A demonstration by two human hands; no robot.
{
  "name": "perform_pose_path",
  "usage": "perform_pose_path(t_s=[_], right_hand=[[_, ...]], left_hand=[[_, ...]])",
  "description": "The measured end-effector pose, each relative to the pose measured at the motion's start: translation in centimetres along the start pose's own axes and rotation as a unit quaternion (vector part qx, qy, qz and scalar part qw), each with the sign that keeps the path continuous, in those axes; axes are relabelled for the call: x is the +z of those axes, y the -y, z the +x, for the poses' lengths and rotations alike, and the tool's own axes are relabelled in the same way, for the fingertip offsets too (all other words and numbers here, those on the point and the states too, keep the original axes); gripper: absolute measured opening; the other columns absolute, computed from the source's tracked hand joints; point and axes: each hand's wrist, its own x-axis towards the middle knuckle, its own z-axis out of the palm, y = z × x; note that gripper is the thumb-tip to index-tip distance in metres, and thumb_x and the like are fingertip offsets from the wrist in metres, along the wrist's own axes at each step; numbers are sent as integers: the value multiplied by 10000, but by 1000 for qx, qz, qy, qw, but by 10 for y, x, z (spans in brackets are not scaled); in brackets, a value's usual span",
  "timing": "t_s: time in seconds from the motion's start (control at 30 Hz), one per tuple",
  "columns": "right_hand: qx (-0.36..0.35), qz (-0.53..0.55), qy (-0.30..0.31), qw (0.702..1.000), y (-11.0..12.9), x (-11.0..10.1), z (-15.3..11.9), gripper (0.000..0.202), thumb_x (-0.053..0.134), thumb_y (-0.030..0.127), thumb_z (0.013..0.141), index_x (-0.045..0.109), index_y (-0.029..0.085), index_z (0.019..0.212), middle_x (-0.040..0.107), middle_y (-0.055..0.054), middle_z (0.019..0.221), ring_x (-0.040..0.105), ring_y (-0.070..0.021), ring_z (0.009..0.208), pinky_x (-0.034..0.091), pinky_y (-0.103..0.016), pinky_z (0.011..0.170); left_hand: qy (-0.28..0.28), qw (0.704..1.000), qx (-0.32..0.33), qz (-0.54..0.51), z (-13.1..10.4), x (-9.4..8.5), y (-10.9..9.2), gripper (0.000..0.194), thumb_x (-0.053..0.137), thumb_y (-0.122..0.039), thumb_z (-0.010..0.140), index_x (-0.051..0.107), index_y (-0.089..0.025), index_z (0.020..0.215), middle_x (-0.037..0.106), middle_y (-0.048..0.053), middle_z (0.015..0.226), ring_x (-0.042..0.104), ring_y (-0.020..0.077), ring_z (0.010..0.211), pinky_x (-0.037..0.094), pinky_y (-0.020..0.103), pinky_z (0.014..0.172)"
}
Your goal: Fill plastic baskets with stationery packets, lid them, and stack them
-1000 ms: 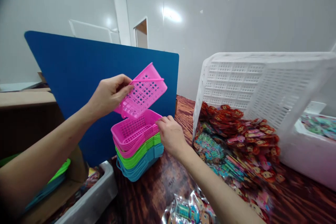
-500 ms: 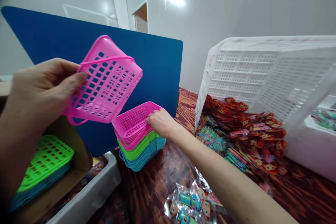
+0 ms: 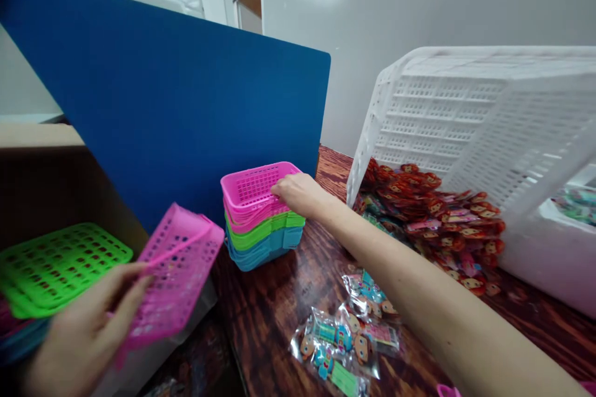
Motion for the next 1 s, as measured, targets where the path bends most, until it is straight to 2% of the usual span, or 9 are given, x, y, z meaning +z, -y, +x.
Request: perform_pose_path(t_s=[0.1, 0.2, 0.27, 0.4, 0.53, 0.63, 0.73, 0.87, 1.0], right_hand=[[31, -19, 16, 999, -9, 0, 4, 192, 511, 86, 918, 683, 169, 907, 726, -67, 903, 640, -173, 834, 320, -269, 638], [72, -57, 35, 995, -19, -1, 6, 214, 503, 61, 904, 688, 151, 964, 731, -100, 910, 656, -202, 837, 333, -278, 632], [87, -76, 48, 992, -24, 0, 7, 227, 506, 50, 896, 689, 139, 997, 732, -121, 922, 664, -220, 846, 352, -285, 638], [45, -85, 50, 994, -26, 9, 6, 240, 476, 76, 928, 683, 132, 1036, 731, -132, 950, 673, -237, 861, 390, -301, 667], [47, -92, 33, 994, -37, 20, 8, 236, 484, 67, 916, 687, 112, 1028, 727, -145, 963, 670, -242, 867, 403, -306, 677], [84, -72, 45, 993, -54, 19, 11, 218, 519, 77, 898, 718, 136, 963, 732, -114, 920, 659, -214, 839, 390, -288, 667], [119, -38, 28, 992, -70, 11, 15, 191, 545, 175, 930, 734, 177, 904, 731, -64, 902, 638, -183, 833, 358, -265, 643], [134, -64, -71, 986, -71, 5, 17, 215, 500, 177, 969, 708, 166, 917, 713, -74, 976, 598, -186, 877, 335, -286, 668], [132, -116, -161, 971, -60, 17, 12, 234, 452, 170, 995, 674, 156, 922, 679, -99, 983, 551, -227, 919, 322, -336, 729]], left_hand=[[17, 999, -9, -39, -16, 57, -17, 251, 426, -460, 928, 580, -298, 1044, 723, 33, 1035, 696, 284, 915, 554, 379, 767], [82, 996, 18, -39, -12, 100, -28, 273, 352, -376, 965, 572, -274, 1091, 712, 70, 1095, 695, 277, 974, 542, 374, 812], [138, 989, 43, 4, -3, 118, -38, 285, 319, -299, 979, 568, -254, 1110, 690, 98, 1138, 683, 276, 1016, 529, 373, 833], [255, 952, 88, 143, 19, 143, -63, 313, 319, -100, 940, 568, -205, 1096, 660, 115, 1095, 669, 265, 1008, 519, 355, 803], [309, 918, 147, 203, 35, 167, -66, 362, 328, 3, 884, 565, -162, 1102, 635, 129, 1111, 639, 267, 1037, 509, 381, 845], [328, 907, 167, 205, 43, 177, -53, 367, 330, -8, 897, 569, -182, 1116, 633, 121, 1150, 625, 258, 1068, 503, 385, 876], [328, 904, 175, 211, 47, 176, -39, 367, 342, -29, 904, 574, -215, 1119, 646, 99, 1127, 626, 245, 1077, 502, 368, 882], [318, 906, 170, 220, 49, 165, -30, 381, 348, -8, 870, 590, -199, 1096, 664, 110, 1097, 646, 261, 1039, 511, 374, 846], [303, 916, 138, 225, 53, 157, -26, 371, 359, -19, 885, 592, -199, 1109, 669, 110, 1124, 643, 264, 1069, 495, 370, 863]])
